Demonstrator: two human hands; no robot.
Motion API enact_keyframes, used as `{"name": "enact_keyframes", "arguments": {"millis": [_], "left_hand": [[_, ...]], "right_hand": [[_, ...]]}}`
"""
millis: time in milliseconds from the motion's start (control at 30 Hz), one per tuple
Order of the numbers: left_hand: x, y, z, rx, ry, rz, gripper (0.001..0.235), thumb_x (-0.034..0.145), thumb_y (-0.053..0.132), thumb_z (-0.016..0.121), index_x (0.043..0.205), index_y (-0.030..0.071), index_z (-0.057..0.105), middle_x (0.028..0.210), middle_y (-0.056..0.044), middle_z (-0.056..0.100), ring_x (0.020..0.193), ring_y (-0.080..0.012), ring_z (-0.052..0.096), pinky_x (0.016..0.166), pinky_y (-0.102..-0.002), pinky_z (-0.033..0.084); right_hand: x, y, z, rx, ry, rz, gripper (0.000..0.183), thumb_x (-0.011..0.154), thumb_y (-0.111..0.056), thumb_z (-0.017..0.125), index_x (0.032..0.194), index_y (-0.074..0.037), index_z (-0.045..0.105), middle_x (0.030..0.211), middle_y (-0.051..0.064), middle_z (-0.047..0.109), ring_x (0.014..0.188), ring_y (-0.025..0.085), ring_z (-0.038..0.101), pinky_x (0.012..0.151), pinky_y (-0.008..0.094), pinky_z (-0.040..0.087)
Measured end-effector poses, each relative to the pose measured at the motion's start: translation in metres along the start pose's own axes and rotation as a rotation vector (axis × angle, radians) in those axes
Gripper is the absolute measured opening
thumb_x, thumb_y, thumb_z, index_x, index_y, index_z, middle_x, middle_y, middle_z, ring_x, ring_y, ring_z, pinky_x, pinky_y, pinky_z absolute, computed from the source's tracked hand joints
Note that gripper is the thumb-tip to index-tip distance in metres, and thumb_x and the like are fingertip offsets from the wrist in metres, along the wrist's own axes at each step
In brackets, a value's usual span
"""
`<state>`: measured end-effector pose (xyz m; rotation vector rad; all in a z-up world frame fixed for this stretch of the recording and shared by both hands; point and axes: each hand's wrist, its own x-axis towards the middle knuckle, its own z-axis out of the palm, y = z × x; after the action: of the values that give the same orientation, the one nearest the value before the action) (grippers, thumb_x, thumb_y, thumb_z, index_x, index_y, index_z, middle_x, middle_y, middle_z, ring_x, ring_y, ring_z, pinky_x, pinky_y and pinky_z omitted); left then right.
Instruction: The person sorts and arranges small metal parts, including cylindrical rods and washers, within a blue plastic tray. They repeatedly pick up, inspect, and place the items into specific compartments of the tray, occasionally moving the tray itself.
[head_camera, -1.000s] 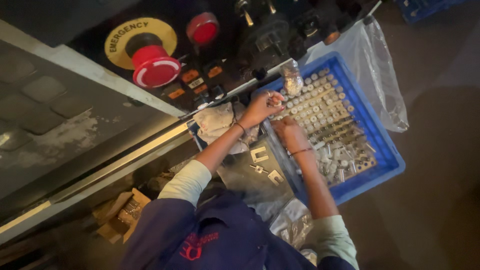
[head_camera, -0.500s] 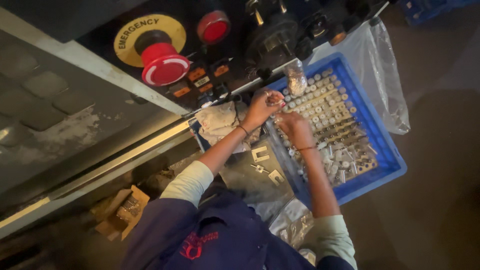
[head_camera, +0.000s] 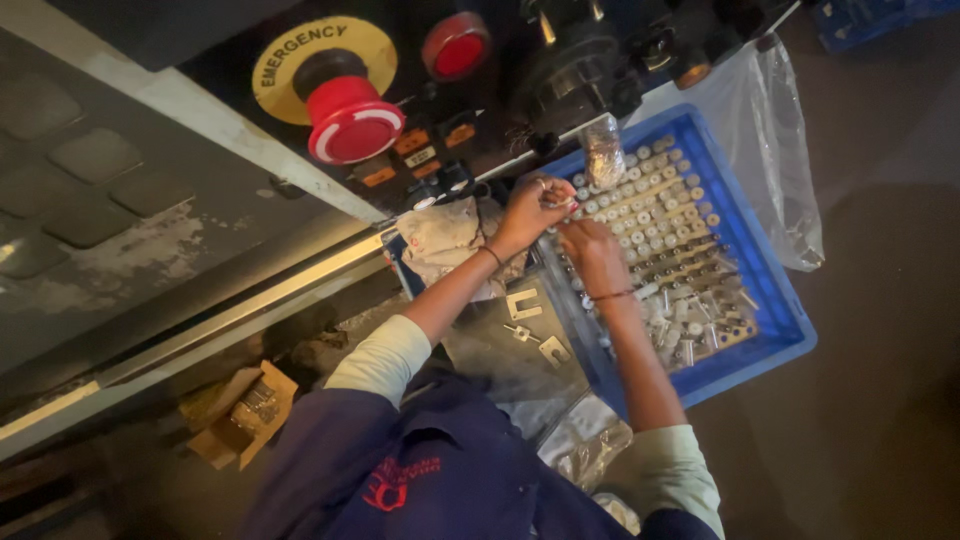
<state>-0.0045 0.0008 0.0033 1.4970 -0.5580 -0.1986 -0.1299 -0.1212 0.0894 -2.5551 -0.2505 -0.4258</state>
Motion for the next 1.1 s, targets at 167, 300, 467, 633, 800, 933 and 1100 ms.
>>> {"name": "enact_keyframes", "arguments": {"millis": [167, 300, 467, 633, 800, 933, 1100], "left_hand": [[0.002, 0.002, -0.002, -0.007, -0.022, -0.056, 0.024, 0.085, 0.014, 0.083, 0.101, 0.001, 0.071, 0.092, -0.003, 0.072, 0.083, -0.0092, 0.069, 0.077, -0.025, 0.059], [0.000, 0.002, -0.001, 0.031, 0.013, -0.019, 0.023, 0.084, 0.013, 0.085, 0.100, 0.000, 0.073, 0.091, -0.004, 0.072, 0.083, -0.0100, 0.069, 0.077, -0.026, 0.058], [0.001, 0.003, 0.000, -0.088, -0.042, -0.070, 0.023, 0.086, 0.012, 0.082, 0.101, 0.000, 0.070, 0.093, -0.003, 0.072, 0.085, -0.0081, 0.071, 0.078, -0.024, 0.060], [-0.003, 0.008, -0.002, 0.034, -0.104, 0.045, 0.022, 0.086, 0.013, 0.083, 0.103, 0.004, 0.072, 0.093, -0.004, 0.070, 0.083, -0.0092, 0.068, 0.077, -0.025, 0.058], [-0.002, 0.018, -0.004, 0.257, -0.233, 0.119, 0.027, 0.082, 0.021, 0.088, 0.099, 0.007, 0.072, 0.091, -0.006, 0.065, 0.078, -0.0141, 0.065, 0.072, -0.029, 0.055], [-0.002, 0.024, -0.002, 0.354, -0.246, 0.107, 0.030, 0.079, 0.025, 0.088, 0.098, 0.008, 0.072, 0.093, -0.007, 0.066, 0.078, -0.0167, 0.064, 0.071, -0.030, 0.054], [-0.005, 0.025, -0.001, 0.294, -0.245, 0.080, 0.029, 0.080, 0.022, 0.087, 0.100, 0.008, 0.072, 0.093, -0.006, 0.066, 0.076, -0.0142, 0.065, 0.070, -0.029, 0.054]], "right_hand": [[-0.003, 0.009, 0.013, -0.108, -0.068, 0.082, 0.019, 0.088, -0.007, 0.073, 0.107, -0.006, 0.071, 0.098, 0.016, 0.068, 0.092, 0.039, 0.066, 0.079, 0.050, 0.052], [-0.015, 0.010, 0.017, -0.075, -0.063, 0.200, 0.034, 0.088, -0.010, 0.070, 0.122, -0.005, 0.072, 0.094, 0.018, 0.067, 0.089, 0.041, 0.064, 0.075, 0.050, 0.051], [-0.026, 0.014, 0.015, -0.197, -0.088, 0.088, 0.023, 0.087, -0.004, 0.062, 0.104, -0.011, 0.075, 0.103, 0.016, 0.070, 0.097, 0.039, 0.066, 0.080, 0.048, 0.053], [-0.030, 0.036, 0.005, -0.031, -0.135, 0.097, 0.029, 0.087, -0.008, 0.062, 0.112, -0.012, 0.074, 0.106, 0.018, 0.070, 0.098, 0.039, 0.066, 0.085, 0.048, 0.054], [-0.044, 0.032, 0.011, -0.173, -0.052, 0.202, 0.037, 0.077, -0.019, 0.075, 0.111, -0.007, 0.071, 0.102, 0.022, 0.069, 0.092, 0.044, 0.065, 0.074, 0.052, 0.052], [-0.044, 0.029, 0.024, -0.166, -0.113, 0.356, 0.026, 0.085, -0.014, 0.073, 0.110, -0.010, 0.071, 0.097, 0.021, 0.070, 0.090, 0.042, 0.066, 0.075, 0.052, 0.053], [-0.040, 0.034, 0.028, -0.013, 0.038, 0.188, 0.020, 0.080, -0.009, 0.074, 0.099, -0.007, 0.069, 0.095, 0.020, 0.072, 0.086, 0.040, 0.068, 0.077, 0.049, 0.054]]}}
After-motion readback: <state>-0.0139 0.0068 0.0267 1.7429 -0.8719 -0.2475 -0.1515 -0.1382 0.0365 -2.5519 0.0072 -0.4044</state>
